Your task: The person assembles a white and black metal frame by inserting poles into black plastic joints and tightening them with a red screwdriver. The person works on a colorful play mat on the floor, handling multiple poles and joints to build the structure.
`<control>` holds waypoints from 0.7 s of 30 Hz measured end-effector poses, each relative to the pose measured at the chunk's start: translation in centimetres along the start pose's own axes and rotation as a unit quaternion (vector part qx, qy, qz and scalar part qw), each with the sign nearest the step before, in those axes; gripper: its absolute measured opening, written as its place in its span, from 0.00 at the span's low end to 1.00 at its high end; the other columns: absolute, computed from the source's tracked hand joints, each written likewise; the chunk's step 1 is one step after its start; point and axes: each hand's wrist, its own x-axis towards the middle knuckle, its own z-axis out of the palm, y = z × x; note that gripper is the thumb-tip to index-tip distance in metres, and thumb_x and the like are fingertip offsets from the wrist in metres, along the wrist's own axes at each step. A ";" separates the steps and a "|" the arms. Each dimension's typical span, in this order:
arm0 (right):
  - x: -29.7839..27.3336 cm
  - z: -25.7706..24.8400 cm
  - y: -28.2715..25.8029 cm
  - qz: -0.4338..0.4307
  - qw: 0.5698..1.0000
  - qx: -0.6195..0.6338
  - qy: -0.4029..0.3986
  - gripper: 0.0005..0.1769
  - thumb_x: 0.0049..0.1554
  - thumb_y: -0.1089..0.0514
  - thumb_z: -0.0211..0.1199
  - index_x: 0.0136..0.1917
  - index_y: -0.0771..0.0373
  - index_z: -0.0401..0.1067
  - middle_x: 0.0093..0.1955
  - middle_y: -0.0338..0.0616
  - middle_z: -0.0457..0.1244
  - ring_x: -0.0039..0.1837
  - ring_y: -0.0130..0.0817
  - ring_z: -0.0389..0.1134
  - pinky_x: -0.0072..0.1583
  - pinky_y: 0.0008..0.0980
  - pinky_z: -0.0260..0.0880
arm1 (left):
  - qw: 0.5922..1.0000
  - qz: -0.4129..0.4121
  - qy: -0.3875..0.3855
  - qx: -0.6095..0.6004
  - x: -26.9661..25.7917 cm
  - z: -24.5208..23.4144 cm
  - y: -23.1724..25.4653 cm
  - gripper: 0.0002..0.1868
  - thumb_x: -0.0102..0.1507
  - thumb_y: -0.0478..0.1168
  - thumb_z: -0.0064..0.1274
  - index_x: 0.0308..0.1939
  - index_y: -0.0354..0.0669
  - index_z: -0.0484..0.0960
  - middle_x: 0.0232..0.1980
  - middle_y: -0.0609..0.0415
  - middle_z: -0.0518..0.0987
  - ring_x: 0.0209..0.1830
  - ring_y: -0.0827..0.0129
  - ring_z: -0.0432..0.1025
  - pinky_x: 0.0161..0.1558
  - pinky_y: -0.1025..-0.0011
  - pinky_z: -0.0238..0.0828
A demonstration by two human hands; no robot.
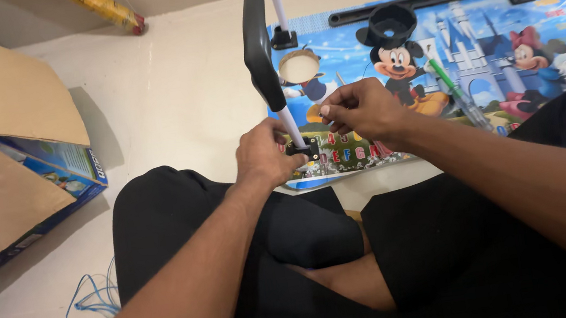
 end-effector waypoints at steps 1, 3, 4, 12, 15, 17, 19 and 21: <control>0.3 0.2 0.4 0.019 1.000 -0.006 -0.002 0.13 0.59 0.57 0.65 0.51 0.71 0.78 0.41 0.43 0.70 0.40 0.27 0.69 0.45 0.28 0.73 | 1.000 0.022 -0.012 0.016 0.3 0.2 -0.2 0.27 0.45 0.41 0.76 0.46 0.46 0.83 0.43 0.54 0.83 0.46 0.63 0.79 0.53 0.65 0.74; 0.7 0.7 1.3 0.056 0.998 -0.019 -0.006 0.14 0.58 0.56 0.67 0.50 0.71 0.78 0.39 0.43 0.68 0.38 0.29 0.65 0.41 0.31 0.69 | 0.999 0.044 -0.020 0.014 0.5 0.6 -0.6 0.23 0.48 0.40 0.73 0.45 0.46 0.85 0.44 0.53 0.85 0.47 0.61 0.80 0.54 0.63 0.74; 0.9 0.8 1.6 0.046 0.998 -0.042 -0.002 0.14 0.57 0.55 0.67 0.50 0.70 0.79 0.39 0.41 0.68 0.38 0.27 0.65 0.42 0.30 0.69 | 0.998 0.055 -0.025 0.012 0.6 0.8 -0.7 0.20 0.50 0.40 0.72 0.45 0.45 0.86 0.44 0.53 0.86 0.48 0.60 0.80 0.55 0.63 0.74; 2.2 2.3 1.9 0.015 0.991 -0.131 -0.007 0.14 0.55 0.52 0.70 0.47 0.65 0.81 0.36 0.38 0.66 0.39 0.25 0.64 0.43 0.30 0.67 | 0.991 0.128 0.017 0.019 0.8 1.6 -1.6 0.17 0.53 0.36 0.69 0.45 0.39 0.84 0.44 0.43 0.84 0.47 0.51 0.78 0.52 0.57 0.74; 2.9 2.8 1.7 0.045 0.981 -0.188 -0.024 0.12 0.57 0.53 0.69 0.48 0.63 0.83 0.35 0.42 0.65 0.37 0.28 0.61 0.43 0.33 0.64 | 0.986 0.157 0.050 0.019 0.5 2.0 -1.9 0.18 0.52 0.35 0.69 0.45 0.38 0.84 0.43 0.41 0.83 0.47 0.49 0.78 0.50 0.56 0.74; 3.4 3.2 1.8 0.040 0.989 -0.132 -0.057 0.11 0.56 0.55 0.68 0.49 0.63 0.83 0.37 0.38 0.68 0.39 0.24 0.65 0.44 0.31 0.67 | 0.988 0.142 0.051 -0.016 0.5 2.1 -2.1 0.18 0.52 0.35 0.69 0.45 0.39 0.85 0.43 0.43 0.84 0.46 0.51 0.79 0.49 0.58 0.75; 3.7 3.1 2.0 0.036 0.992 -0.092 -0.084 0.11 0.56 0.57 0.67 0.50 0.63 0.83 0.39 0.36 0.70 0.40 0.23 0.67 0.45 0.30 0.69 | 0.991 0.109 0.037 -0.075 0.6 2.2 -2.2 0.17 0.52 0.34 0.68 0.45 0.42 0.86 0.44 0.47 0.86 0.45 0.55 0.81 0.49 0.61 0.77; 3.9 2.9 2.2 0.029 0.992 -0.068 -0.105 0.10 0.57 0.58 0.67 0.50 0.64 0.83 0.42 0.36 0.69 0.42 0.23 0.67 0.47 0.30 0.69 | 0.994 0.084 0.025 -0.061 0.8 2.2 -2.2 0.17 0.52 0.35 0.69 0.44 0.42 0.86 0.44 0.48 0.85 0.44 0.56 0.81 0.49 0.62 0.77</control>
